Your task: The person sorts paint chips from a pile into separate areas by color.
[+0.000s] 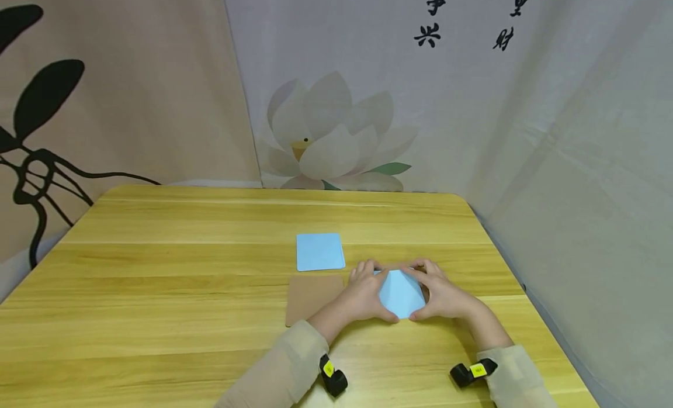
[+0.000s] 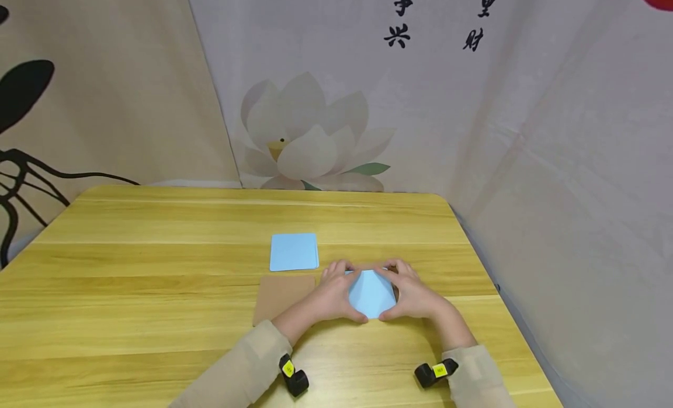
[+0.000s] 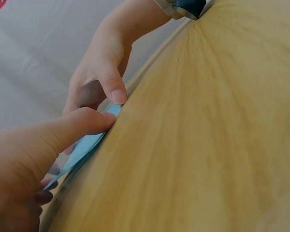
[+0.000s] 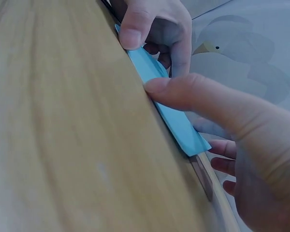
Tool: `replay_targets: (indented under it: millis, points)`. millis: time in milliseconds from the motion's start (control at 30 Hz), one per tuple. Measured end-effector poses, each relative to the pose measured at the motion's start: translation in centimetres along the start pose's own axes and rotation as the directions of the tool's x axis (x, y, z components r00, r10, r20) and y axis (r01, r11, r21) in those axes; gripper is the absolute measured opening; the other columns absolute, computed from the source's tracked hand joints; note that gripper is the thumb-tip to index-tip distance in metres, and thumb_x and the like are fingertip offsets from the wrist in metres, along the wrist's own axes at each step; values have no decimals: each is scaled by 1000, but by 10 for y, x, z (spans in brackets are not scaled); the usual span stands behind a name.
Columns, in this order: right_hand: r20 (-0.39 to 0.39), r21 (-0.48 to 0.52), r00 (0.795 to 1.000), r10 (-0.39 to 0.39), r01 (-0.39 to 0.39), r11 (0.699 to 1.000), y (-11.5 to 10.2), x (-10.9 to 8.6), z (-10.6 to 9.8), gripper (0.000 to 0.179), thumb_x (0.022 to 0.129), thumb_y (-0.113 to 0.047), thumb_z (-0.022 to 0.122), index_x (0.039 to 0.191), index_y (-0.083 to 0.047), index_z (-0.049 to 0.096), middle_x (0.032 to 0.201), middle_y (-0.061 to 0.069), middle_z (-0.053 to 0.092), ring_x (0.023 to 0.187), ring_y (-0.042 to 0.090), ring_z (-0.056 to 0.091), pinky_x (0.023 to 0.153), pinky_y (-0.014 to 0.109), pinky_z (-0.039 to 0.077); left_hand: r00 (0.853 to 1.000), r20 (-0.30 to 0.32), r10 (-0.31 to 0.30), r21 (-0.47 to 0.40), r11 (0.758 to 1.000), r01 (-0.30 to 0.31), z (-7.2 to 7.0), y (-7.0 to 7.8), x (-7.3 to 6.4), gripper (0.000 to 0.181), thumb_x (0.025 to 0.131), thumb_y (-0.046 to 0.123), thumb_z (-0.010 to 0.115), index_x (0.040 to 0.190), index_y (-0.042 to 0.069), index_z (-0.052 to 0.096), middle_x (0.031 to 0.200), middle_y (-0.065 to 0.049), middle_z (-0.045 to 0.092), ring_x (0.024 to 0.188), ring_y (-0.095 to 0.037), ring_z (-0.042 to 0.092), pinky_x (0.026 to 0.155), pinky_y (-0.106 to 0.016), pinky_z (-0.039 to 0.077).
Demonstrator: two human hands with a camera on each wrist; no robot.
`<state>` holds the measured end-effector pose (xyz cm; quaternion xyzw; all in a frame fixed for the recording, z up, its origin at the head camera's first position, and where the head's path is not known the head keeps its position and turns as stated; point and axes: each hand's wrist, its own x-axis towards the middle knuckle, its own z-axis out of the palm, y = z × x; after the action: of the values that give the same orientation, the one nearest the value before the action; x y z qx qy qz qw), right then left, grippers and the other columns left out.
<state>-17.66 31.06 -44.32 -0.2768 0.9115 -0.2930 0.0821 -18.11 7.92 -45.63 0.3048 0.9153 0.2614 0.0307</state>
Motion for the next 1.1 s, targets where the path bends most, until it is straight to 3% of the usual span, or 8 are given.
replay_targets:
  millis: [333, 667, 933, 1100]
  points:
    - [35, 16, 999, 3, -3, 1000, -5, 0, 2, 103, 65, -42, 87, 149, -10, 35, 139, 6, 29, 126, 28, 25, 96, 53, 30, 1000, 12, -25, -48, 999, 25, -7, -2, -1, 98, 60, 51, 87, 140, 8, 50, 127, -9, 44, 112, -23, 36, 89, -36, 33]
    - [52, 52, 999, 10, -13, 999, -8, 1, 5, 104, 67, -42, 86, 150, -9, 33, 137, 5, 28, 125, 27, 25, 97, 52, 31, 998, 49, -41, -132, 990, 47, -12, -9, -3, 101, 61, 47, 88, 143, 8, 46, 121, -6, 44, 108, -22, 36, 85, -36, 35]
    - [43, 102, 998, 50, -54, 993, -8, 1, 5, 103, 65, -40, 88, 149, -12, 35, 139, 7, 29, 126, 29, 25, 98, 55, 30, 998, 58, 34, -11, 999, -34, -13, -11, -7, 109, 55, 53, 89, 145, 9, 43, 124, -5, 43, 111, -19, 36, 93, -37, 31]
    - [36, 111, 997, 62, -66, 992, -8, 1, 5, 104, 65, -38, 88, 149, -11, 35, 140, 9, 28, 127, 31, 24, 98, 56, 30, 997, 57, 48, 16, 999, -49, -14, -9, -8, 113, 55, 55, 88, 146, 6, 40, 129, -8, 41, 116, -22, 37, 100, -41, 28]
